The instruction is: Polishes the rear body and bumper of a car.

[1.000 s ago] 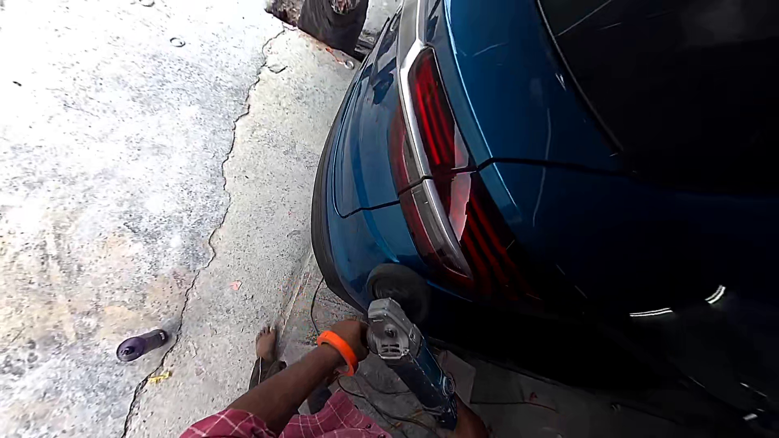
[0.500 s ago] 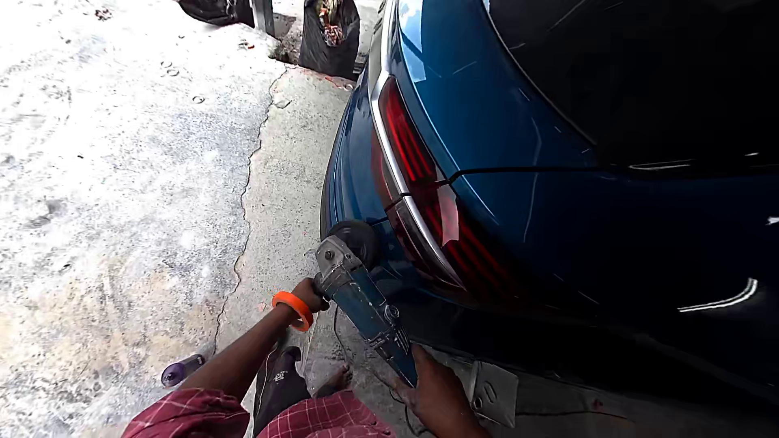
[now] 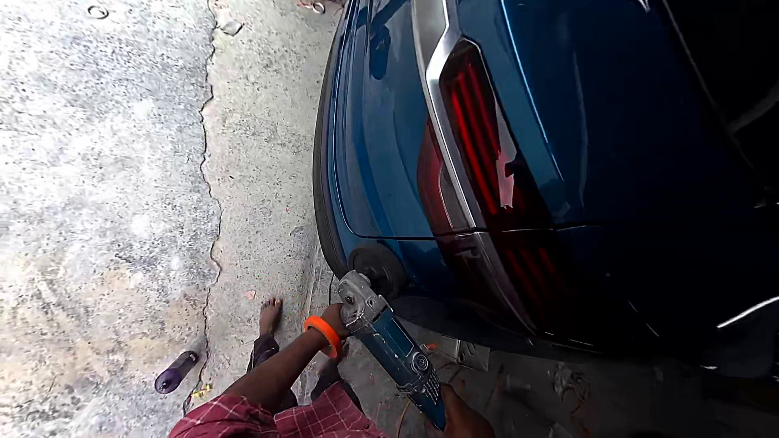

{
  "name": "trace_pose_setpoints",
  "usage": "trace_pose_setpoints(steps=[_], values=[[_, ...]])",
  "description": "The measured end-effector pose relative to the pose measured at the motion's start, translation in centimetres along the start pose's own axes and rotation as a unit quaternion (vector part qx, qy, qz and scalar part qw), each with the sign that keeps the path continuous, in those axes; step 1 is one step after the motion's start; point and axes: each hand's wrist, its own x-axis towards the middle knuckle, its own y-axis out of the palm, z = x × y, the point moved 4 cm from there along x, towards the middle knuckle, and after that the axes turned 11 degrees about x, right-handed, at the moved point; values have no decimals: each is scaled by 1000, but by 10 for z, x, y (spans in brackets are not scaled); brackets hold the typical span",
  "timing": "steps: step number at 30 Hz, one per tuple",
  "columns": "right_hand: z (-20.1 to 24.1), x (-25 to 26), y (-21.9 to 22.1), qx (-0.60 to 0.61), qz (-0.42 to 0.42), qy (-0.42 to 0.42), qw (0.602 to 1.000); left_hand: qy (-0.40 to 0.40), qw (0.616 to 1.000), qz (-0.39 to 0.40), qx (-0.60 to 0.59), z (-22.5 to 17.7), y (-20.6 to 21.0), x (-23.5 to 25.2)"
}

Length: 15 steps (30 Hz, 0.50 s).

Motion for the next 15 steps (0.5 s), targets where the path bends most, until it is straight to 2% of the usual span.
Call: trace_pose_setpoints(steps=[6, 8, 11, 13, 15], values=[[37, 81, 22, 53, 98, 11, 994, -144, 989, 39, 21, 77, -25, 40], [56, 110, 24, 70, 125, 0, 990, -166, 986, 19, -6, 100, -42, 45], [73, 128, 30, 56, 145, 4, 988, -183, 983, 0, -26, 109, -60, 40], [66, 128, 32, 42, 141, 2, 989, -180, 983, -3, -31, 120, -50, 48], [44, 121, 40, 31, 137, 1, 990, -175, 984, -7, -25, 134, -19, 58]])
